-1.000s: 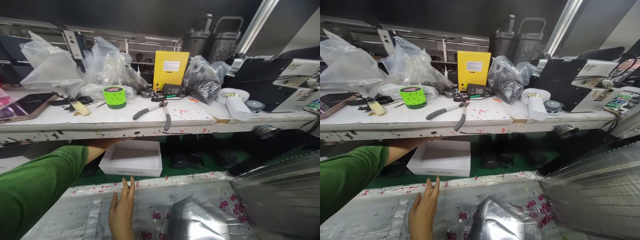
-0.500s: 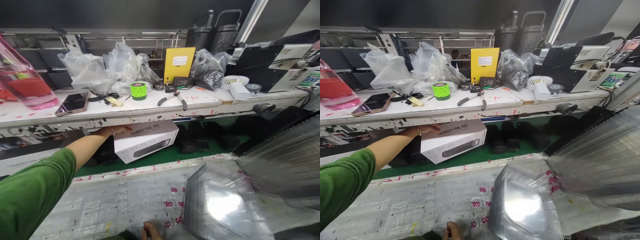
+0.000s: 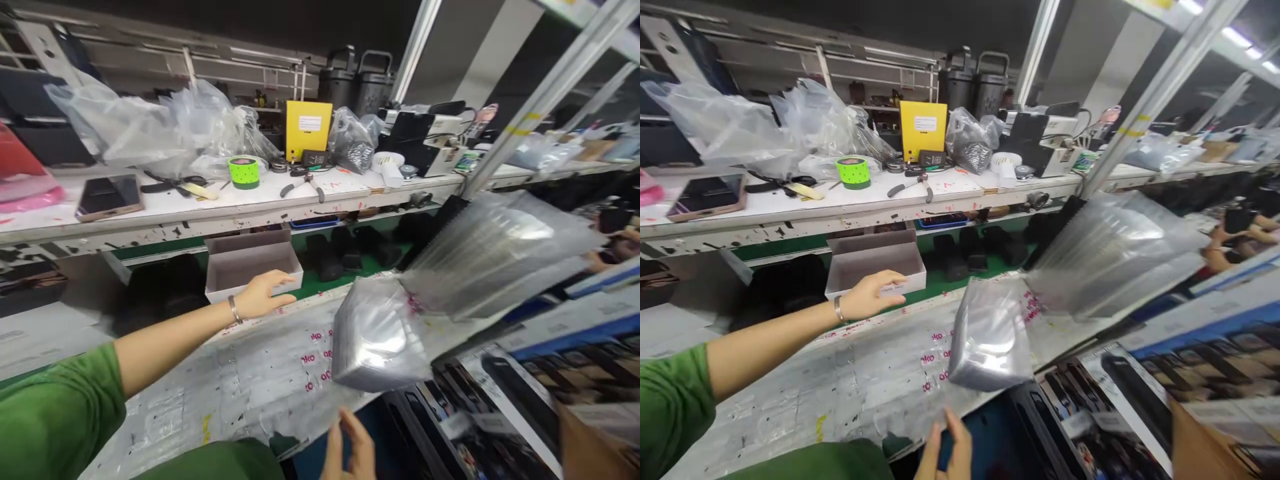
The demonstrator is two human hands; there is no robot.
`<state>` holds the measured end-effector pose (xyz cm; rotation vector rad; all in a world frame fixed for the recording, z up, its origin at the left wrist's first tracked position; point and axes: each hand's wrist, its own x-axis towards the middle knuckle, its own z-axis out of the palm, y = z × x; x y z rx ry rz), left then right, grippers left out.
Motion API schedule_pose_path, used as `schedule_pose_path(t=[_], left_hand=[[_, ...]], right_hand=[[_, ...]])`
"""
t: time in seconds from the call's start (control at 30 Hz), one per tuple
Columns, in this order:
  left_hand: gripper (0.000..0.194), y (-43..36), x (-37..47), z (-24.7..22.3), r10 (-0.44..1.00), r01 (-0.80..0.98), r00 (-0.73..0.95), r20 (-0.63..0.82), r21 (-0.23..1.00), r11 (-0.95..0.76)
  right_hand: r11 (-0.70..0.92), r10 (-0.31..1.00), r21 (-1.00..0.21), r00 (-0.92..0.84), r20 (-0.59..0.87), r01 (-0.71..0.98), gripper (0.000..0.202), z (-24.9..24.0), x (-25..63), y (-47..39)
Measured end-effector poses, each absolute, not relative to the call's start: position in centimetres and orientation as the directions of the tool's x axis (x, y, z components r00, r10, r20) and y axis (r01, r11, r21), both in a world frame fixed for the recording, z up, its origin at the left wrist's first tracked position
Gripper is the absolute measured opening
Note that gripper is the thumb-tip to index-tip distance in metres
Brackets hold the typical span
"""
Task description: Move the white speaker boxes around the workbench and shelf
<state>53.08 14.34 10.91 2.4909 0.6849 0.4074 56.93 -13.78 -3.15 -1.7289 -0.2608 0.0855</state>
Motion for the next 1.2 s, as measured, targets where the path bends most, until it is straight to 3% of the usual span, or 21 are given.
schedule_pose_path(t=[0.07, 0.13, 0.23, 0.33, 0.4, 0.47, 0.67, 0.77, 0.83, 0.9, 0.93, 1.0, 1.1, 1.2], left_hand=[[0.049, 9.1, 56.0, 12.3, 0.294, 0.048, 0.888, 0.354, 0.564, -0.825], [0.042, 5.0, 58.9, 13.5, 0.104, -0.124, 0.913, 0.394, 0.513, -0.849], [0.025, 1.8, 62.9, 13.8, 0.003, -0.062, 0.991, 0.136, 0.473, -0.879], [0.017, 1.6, 65.6, 13.4, 0.027, 0.121, 0.979, -0.204, 0.464, -0.877], [0.016, 2.0, 66.3, 13.3, 0.029, 0.184, 0.952, -0.305, 0.493, -0.851], [0.017, 2.2, 66.4, 13.2, 0.023, 0.193, 0.948, -0.319, 0.514, -0.836], [0.017, 0.4, 65.6, 11.8, 0.1, 0.163, 0.98, -0.172, 0.407, -0.899], [0.013, -0.2, 65.2, 12.4, 0.073, 0.041, 0.995, 0.074, 0.368, -0.929], [0.015, 0.2, 64.3, 15.0, 0.087, -0.041, 0.954, 0.288, 0.412, -0.91], [0.021, 1.2, 62.4, 18.8, 0.157, -0.102, 0.899, 0.409, 0.544, -0.833], [0.022, 2.0, 61.1, 20.8, 0.174, -0.13, 0.901, 0.398, 0.629, -0.767], [0.023, 3.5, 58.0, 23.9, 0.156, -0.129, 0.96, 0.233, 0.86, -0.494], [0.024, 5.3, 53.3, 24.0, 0.072, -0.083, 0.993, 0.092, 0.99, -0.115], [0.037, 5.9, 50.0, 19.2, 0.257, -0.201, 0.957, 0.134, 0.946, 0.253]], right_hand=[[-0.057, 0.003, -0.983, 0.985, 0.174, 0.174, 0.052, 0.3, 59.8, -14.5], [-0.032, -0.063, -0.976, 0.974, 0.218, 0.216, 0.066, 2.5, 63.0, -14.7], [-0.018, 0.029, -0.989, 0.989, 0.148, 0.148, 0.082, 2.9, 67.1, -14.1], [0.003, 0.114, -1.0, 0.993, -0.008, -0.008, 0.09, 1.4, 69.4, -13.2], [0.024, 0.158, -0.996, 0.984, -0.076, -0.081, 0.089, 0.6, 69.9, -13.0], [0.041, 0.206, -0.993, 0.973, -0.102, -0.112, 0.086, 0.4, 70.1, -13.0], [0.022, 0.27, -0.993, 0.957, -0.104, -0.114, 0.084, 0.5, 70.8, -13.4], [0.007, 0.283, -0.995, 0.954, -0.095, -0.101, 0.087, 0.0, 71.3, -13.7], [-0.023, 0.293, -0.994, 0.95, -0.112, -0.11, 0.092, 0.6, 71.5, -14.1], [-0.124, 0.272, -0.991, 0.959, -0.08, -0.048, 0.1, 2.6, 71.3, -14.8], [-0.196, 0.246, -0.98, 0.969, -0.025, 0.025, 0.105, 4.1, 71.1, -15.2], [-0.287, 0.259, -0.931, 0.954, 0.15, 0.224, 0.11, 7.5, 70.1, -15.9], [-0.092, 0.545, -0.921, 0.793, 0.271, 0.378, 0.091, 11.0, 68.0, -15.7], [0.047, 0.773, -0.981, 0.615, 0.154, 0.188, 0.057, 9.7, 65.4, -12.8]])
